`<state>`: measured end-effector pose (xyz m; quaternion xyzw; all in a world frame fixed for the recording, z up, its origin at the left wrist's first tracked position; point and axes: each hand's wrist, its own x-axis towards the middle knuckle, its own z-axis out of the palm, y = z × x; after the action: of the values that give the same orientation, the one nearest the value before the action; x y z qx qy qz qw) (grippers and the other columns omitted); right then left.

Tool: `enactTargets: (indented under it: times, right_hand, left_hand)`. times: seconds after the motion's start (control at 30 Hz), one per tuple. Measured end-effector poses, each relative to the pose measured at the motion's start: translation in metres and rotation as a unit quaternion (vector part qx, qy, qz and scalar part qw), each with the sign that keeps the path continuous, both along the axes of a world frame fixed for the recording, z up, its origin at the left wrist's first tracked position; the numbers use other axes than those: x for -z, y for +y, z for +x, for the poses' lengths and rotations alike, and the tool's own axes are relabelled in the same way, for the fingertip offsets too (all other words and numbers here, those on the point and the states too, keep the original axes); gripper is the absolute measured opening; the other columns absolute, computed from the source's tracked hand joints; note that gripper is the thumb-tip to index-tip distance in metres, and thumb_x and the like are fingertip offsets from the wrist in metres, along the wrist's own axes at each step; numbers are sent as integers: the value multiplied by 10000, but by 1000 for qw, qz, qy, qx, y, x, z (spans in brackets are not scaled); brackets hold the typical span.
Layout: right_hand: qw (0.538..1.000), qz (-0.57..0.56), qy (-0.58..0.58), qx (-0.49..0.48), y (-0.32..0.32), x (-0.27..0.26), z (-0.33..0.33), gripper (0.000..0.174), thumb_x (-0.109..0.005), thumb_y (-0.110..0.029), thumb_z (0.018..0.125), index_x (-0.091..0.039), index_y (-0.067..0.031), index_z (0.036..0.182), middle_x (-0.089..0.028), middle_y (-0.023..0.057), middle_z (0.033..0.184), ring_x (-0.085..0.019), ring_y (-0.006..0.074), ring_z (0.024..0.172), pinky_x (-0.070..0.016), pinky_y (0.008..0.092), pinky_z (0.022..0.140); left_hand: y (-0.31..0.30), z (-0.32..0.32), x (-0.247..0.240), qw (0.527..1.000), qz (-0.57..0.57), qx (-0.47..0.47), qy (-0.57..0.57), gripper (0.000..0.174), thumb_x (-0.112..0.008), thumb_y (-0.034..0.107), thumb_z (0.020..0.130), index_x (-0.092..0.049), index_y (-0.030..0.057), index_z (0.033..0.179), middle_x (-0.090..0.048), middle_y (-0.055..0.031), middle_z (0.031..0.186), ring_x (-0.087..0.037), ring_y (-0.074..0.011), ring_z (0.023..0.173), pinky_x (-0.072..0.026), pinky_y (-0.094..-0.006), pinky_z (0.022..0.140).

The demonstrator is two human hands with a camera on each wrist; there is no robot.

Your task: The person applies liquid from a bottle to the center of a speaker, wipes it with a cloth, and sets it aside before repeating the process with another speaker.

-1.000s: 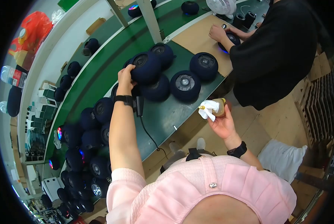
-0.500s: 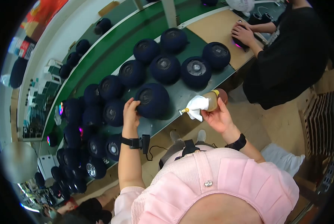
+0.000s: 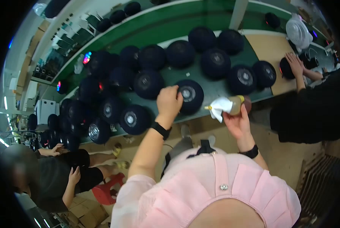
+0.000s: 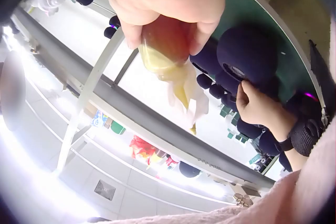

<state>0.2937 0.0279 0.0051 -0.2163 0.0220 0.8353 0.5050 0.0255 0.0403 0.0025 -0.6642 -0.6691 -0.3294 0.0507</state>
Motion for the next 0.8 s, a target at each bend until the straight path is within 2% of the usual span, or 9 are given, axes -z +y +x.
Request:
enactTargets:
  times: [0.03, 0.17, 0.23, 0.37, 0.43, 0.47, 0.5, 0.57, 0.8]
  right_hand:
    - [1000, -10, -8, -3, -2, -2, -2, 438, -585, -329, 860, -469, -91, 1209, -486, 69, 1225, -444, 222, 1150, -386, 375, 981]
    - [1000, -11, -23, -5, 4, 1, -10, 438, -580, -324, 864, -459, -92, 1215, -483, 68, 1222, -444, 216, 1146, -388, 379, 977]
    - [1000, -9, -24, -5, 8, 0, -13, 437, -582, -321, 864, -457, -93, 1215, -480, 69, 1225, -445, 215, 1144, -391, 377, 973]
    - [999, 0, -43, -2, 17, 6, -14, 427, -575, -320, 868, -463, -98, 1215, -490, 65, 1226, -453, 211, 1140, -400, 374, 965]
    - [999, 6, -52, -4, 21, 7, -17, 422, -581, -302, 867, -460, -95, 1214, -487, 60, 1217, -449, 207, 1138, -402, 377, 960]
    - [997, 23, -71, -5, 24, 7, -20, 413, -573, -294, 873, -459, -95, 1217, -490, 58, 1214, -451, 205, 1136, -400, 381, 962]
    - [995, 37, -91, -5, 25, 8, -23, 405, -564, -286, 879, -458, -95, 1220, -494, 56, 1211, -452, 203, 1133, -397, 385, 965]
    - [994, 48, -98, -12, 31, 9, -27, 390, -545, -273, 892, -454, -92, 1226, -496, 56, 1213, -452, 208, 1136, -386, 395, 978]
    - [988, 76, -134, 3, 42, 11, -41, 399, -562, -232, 885, -436, -74, 1230, -498, 75, 1212, -468, 217, 1140, -396, 398, 978]
  left_hand:
    - [5, 1, -1, 999, 36, 20, 15, 223, -641, 118, 672, -607, 53, 883, -595, -94, 772, -564, -286, 743, -472, -387, 643]
    - [17, 0, -2, 994, -76, 9, 76, 235, -601, 43, 675, -607, 57, 909, -619, -97, 733, -587, -273, 703, -486, -381, 635]
    - [20, -4, -1, 995, -50, 18, 88, 244, -589, 21, 670, -602, 58, 911, -607, -109, 678, -588, -277, 648, -490, -383, 605]
    - [24, -15, -2, 999, -12, 26, 15, 232, -582, -6, 681, -580, 43, 907, -594, -126, 621, -601, -270, 584, -491, -359, 562]
    - [18, -17, -11, 968, -92, -14, -231, 191, -583, -15, 687, -554, 32, 869, -591, -119, 625, -602, -227, 576, -486, -308, 558]
    - [18, -20, -7, 963, -75, -15, -258, 152, -579, -29, 693, -487, 29, 800, -567, -77, 595, -572, -139, 543, -452, -246, 530]
    - [17, -24, 4, 962, -79, -18, -260, 152, -579, -29, 693, -487, 29, 800, -567, -77, 595, -572, -139, 543, -452, -246, 530]
    - [16, -32, 28, 898, -67, 29, -434, 196, -568, -55, 700, -419, 39, 786, -546, -38, 606, -531, -77, 547, -420, -208, 510]
    - [10, -33, 24, 887, -96, 41, -450, 255, -533, -108, 714, -357, 41, 825, -564, -41, 680, -505, -39, 606, -418, -167, 563]
